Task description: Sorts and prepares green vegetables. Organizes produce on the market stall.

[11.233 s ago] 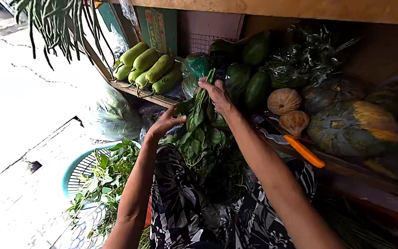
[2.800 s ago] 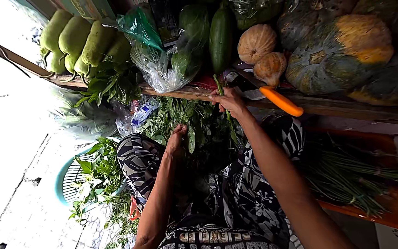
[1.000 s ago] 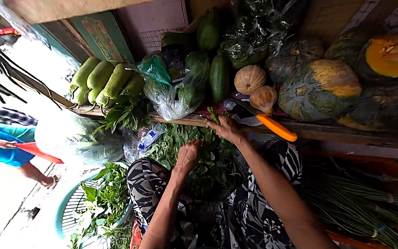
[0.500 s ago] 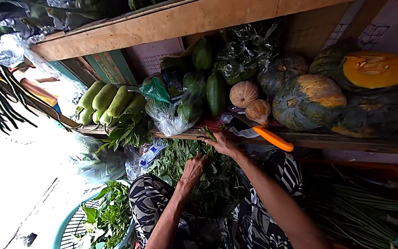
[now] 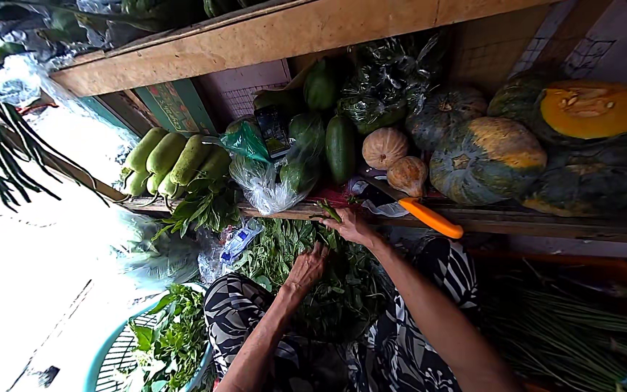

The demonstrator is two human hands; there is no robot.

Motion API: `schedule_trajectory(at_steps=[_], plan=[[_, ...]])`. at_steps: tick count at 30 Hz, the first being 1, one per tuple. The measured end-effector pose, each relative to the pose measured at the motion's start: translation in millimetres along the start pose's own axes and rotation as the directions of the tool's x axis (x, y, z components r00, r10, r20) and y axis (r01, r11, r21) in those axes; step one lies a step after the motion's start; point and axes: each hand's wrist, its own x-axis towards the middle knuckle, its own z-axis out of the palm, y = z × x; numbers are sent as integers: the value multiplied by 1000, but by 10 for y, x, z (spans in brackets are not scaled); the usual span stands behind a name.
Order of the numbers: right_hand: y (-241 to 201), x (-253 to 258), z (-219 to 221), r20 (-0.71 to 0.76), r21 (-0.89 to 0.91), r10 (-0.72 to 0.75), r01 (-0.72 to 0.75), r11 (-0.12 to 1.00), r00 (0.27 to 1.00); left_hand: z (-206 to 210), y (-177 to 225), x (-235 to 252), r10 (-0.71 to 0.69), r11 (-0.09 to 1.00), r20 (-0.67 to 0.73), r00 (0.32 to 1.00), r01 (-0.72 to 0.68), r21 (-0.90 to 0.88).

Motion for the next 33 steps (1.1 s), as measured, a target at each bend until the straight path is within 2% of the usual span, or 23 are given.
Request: schedule_trajectory(at_steps=[5, 9, 15, 19, 21, 23, 25, 27, 28, 29, 31, 33], plan=[[26, 20, 6, 5, -5, -14, 14, 1000, 1000, 125, -58, -26, 116, 993, -198, 973, -120, -7], [20, 11, 10, 19, -1, -15, 15, 1000, 1000, 216, -119, 1, 155, 982, -298, 942, -180, -59], [32, 8, 30, 37, 23, -40, 40, 999, 998, 180, -137, 3, 137, 973, -363, 921, -194, -126], [12, -10, 36, 55, 28, -30, 29, 999, 998, 200, -155, 9, 154, 968, -447, 881, -225, -109], [14, -8, 52, 63, 28, -26, 24, 999, 998, 194, -152, 7, 145, 971, -446, 883, -215, -108], [-17, -10, 25, 36, 28, -11, 10, 1000, 999, 89, -126, 1, 41, 973, -319, 947, -110, -201], [-30, -27, -28, -12, 41, 7, -6, 999, 1000, -58, -171, 11, -140, 922, -83, 987, 99, -374], [52, -46, -48, -85, 79, 15, -8, 997, 996, -70, -298, -9, -340, 780, -38, 940, 259, -570], [99, -42, -61, -114, 107, 38, -25, 994, 993, -71, -359, -30, -458, 716, -42, 888, 340, -610], [118, -25, -97, -140, 129, 66, -48, 990, 988, -107, -410, -43, -563, 686, -37, 825, 442, -578], [130, -7, -140, -193, 199, 106, -67, 978, 975, -179, -479, -95, -682, 675, 60, 728, 659, -331], [165, 9, -152, -240, 289, 136, -63, 955, 961, -100, -540, -145, -719, 675, 186, 670, 737, -44]])
